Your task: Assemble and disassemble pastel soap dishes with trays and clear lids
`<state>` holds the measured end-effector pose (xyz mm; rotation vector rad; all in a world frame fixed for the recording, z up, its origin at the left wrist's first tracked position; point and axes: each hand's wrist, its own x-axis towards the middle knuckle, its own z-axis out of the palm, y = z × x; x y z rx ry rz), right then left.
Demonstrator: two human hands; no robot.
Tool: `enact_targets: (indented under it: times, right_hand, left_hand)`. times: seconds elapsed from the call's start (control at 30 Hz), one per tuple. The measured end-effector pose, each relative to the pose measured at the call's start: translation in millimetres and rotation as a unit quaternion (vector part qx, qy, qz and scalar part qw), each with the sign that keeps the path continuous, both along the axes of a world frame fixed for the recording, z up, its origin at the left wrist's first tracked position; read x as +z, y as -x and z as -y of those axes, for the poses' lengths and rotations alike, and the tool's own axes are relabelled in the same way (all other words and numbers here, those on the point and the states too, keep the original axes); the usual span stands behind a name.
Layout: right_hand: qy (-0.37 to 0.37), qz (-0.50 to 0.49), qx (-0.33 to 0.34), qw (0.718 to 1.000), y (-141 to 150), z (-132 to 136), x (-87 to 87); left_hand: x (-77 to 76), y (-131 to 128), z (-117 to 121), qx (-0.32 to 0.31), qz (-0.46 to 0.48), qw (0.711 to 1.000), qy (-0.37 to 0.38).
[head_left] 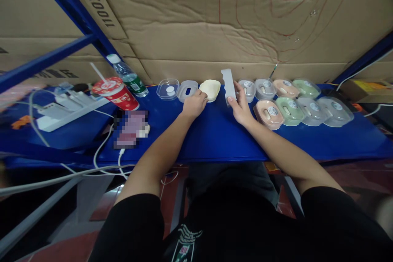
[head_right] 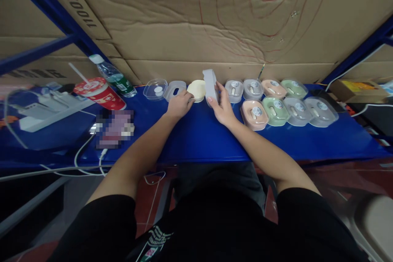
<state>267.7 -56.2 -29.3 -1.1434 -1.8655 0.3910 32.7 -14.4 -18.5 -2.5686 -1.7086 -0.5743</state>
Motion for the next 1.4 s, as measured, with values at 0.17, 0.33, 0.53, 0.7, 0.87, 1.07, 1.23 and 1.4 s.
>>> enact_targets:
  times: [0.17, 0.33, 0.53, 0.7, 0.87, 1.07, 1.23, 1.4]
  right_hand:
    - [0.002, -0.080, 0.006, 0.997, 1, 0, 0.2]
    - [0.005, -0.054, 0.003, 0.999, 1, 1, 1.0]
    - [0.011, -0.014, 0.013, 1.000, 0, 6, 5.8]
    - [-0.016, 0.050, 0.051, 0.997, 3, 13, 9.8]
    - [-0.042, 0.071, 0.086, 0.993, 7, 14, 6.4]
    - [-0.021, 0.108, 0.068, 0.992, 2, 9, 2.8]
    - [0.008, 0.126, 0.067, 0.990, -1, 9, 2.8]
    - [0.027, 0.140, 0.066, 0.988, -1, 11, 3.3]
  left_hand:
    - [1.6, 1, 1, 0.006, 0.013, 1.000, 0.006]
    - [-1.3, 3, -1, 0.001, 0.064, 0.998, -0.005]
    - [6.5, 3, 15, -0.102, 0.175, 0.976, -0.077]
    - [10.6, -10, 38, -0.198, 0.298, 0.930, -0.085]
    - [7.0, -20, 41, -0.208, 0.315, 0.924, -0.064]
    - [11.5, -1, 21, -0.089, 0.215, 0.960, -0.157]
    - [19.4, 35, 1, 0.099, 0.198, 0.959, -0.178]
    - [23.7, 58, -9, 0.169, 0.205, 0.950, -0.161]
